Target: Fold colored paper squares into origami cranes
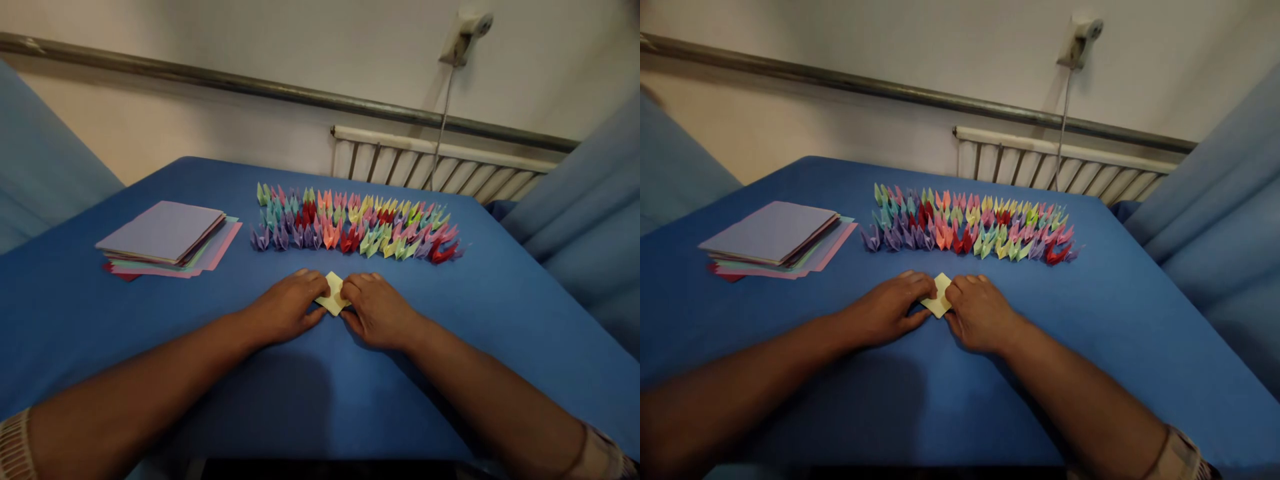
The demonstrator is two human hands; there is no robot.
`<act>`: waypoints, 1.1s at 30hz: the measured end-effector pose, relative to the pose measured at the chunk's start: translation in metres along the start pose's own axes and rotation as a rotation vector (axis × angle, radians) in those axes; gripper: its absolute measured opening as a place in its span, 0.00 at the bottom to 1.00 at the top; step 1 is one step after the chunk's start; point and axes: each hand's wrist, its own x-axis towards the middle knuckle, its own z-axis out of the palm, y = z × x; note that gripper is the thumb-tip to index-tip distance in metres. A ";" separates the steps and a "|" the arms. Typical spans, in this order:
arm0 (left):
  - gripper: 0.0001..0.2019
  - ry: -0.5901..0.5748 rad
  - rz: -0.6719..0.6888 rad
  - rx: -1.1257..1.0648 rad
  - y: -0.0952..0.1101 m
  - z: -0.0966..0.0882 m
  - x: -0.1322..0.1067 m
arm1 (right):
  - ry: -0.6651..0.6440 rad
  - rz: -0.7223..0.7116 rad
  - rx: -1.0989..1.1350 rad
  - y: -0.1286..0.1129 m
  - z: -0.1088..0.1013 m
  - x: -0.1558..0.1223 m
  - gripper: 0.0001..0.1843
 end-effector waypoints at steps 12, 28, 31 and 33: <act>0.11 -0.074 0.054 -0.021 -0.004 -0.007 0.003 | 0.012 0.154 0.122 0.005 0.000 0.000 0.16; 0.15 0.098 0.078 -0.029 -0.011 0.010 0.013 | 0.004 0.540 0.316 0.014 0.009 0.013 0.11; 0.28 0.162 0.105 -0.033 -0.011 0.012 0.011 | -0.002 0.496 0.393 0.012 0.011 0.011 0.07; 0.30 0.185 0.127 -0.037 -0.009 0.010 0.010 | 0.005 0.425 0.395 0.008 0.009 0.010 0.06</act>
